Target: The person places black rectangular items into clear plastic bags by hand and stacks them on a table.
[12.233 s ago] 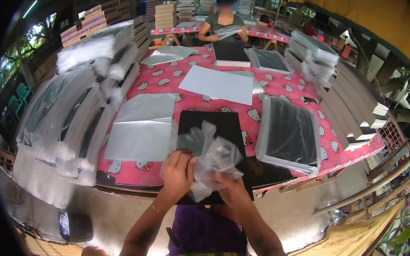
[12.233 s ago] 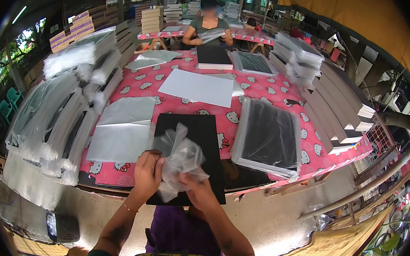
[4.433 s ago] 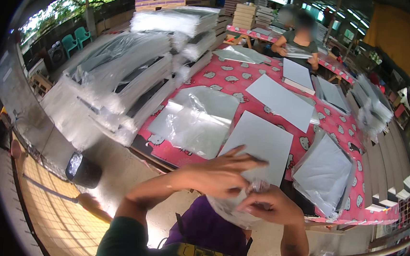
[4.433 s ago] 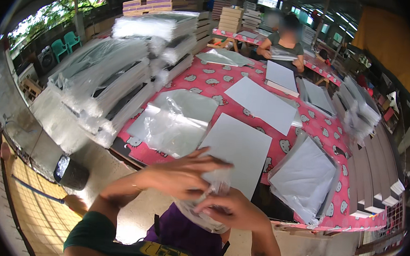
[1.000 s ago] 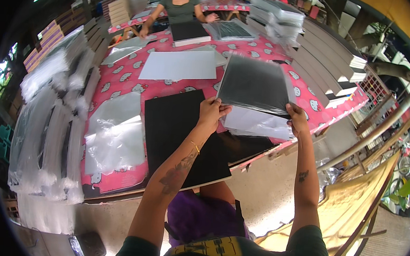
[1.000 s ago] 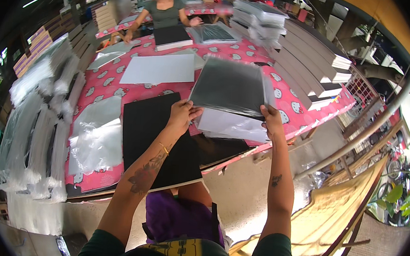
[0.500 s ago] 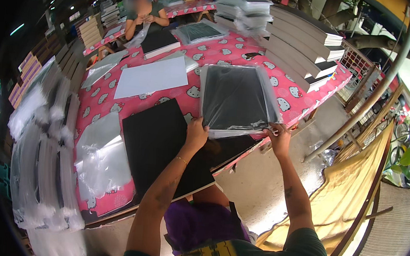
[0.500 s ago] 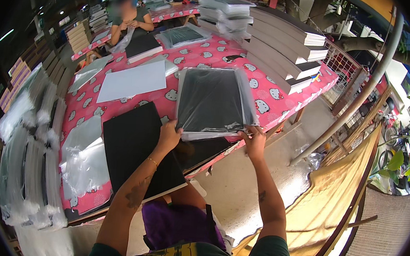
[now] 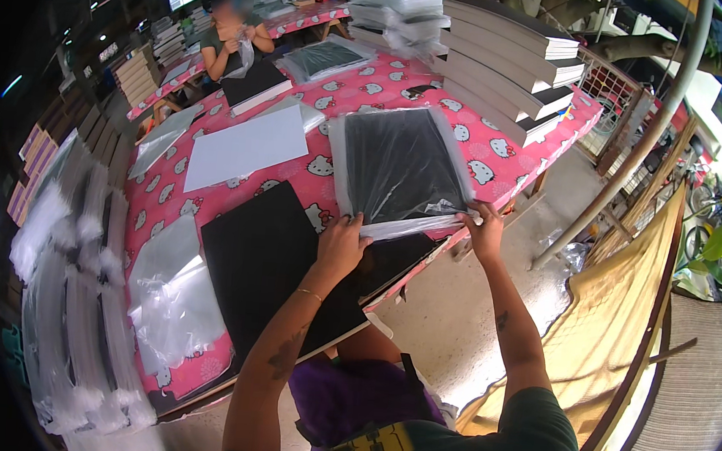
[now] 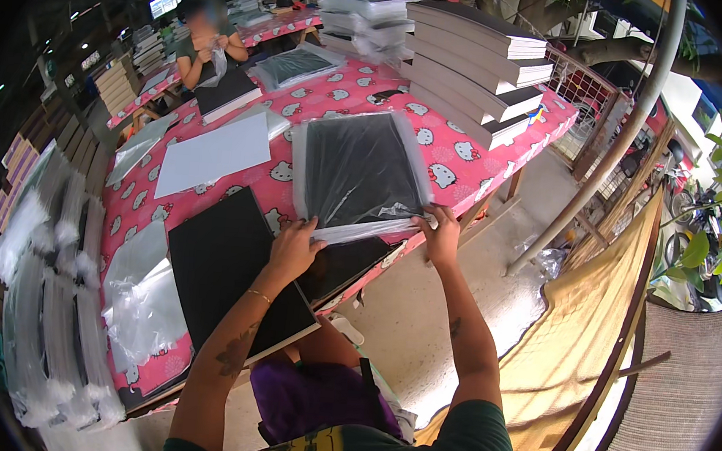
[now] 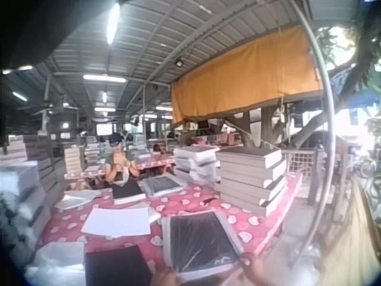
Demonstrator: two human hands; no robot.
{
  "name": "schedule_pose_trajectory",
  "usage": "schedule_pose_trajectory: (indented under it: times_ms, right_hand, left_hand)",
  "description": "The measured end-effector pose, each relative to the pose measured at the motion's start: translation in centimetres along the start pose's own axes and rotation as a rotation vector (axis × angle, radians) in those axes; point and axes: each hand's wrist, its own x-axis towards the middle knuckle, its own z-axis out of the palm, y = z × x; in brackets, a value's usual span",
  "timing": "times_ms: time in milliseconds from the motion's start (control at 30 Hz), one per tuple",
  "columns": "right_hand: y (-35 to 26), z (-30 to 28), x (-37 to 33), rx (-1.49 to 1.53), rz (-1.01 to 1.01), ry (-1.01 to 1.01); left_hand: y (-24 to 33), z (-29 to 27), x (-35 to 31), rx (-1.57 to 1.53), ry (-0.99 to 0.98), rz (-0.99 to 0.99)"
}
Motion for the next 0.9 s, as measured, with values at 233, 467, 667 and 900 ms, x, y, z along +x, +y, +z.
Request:
schedule_pose_trajectory:
  times_ms: [233, 467, 667, 900]
  right_hand:
    - [-3.2, 0.8, 1.0, -0.106, -0.19, 0.394]
    - [1.0, 0.2, 0.1, -0.142, 0.145, 0.113]
    - [-0.4, 0.8, 0.8, 0.046, 0.026, 0.258]
    - [4.6, 3.0, -0.8, -0.108, 0.088, 0.163]
  left_hand:
    - [0.5, -0.1, 0.0, 0.085, -0.001, -0.054]
    - [0.9, 0.3, 1.5, -0.176, -0.054, -0.149]
    - [0.2, 0.8, 1.3, -0.177, -0.032, -0.093]
    - [0.0, 2.6, 0.3, 0.048, -0.009, -0.062]
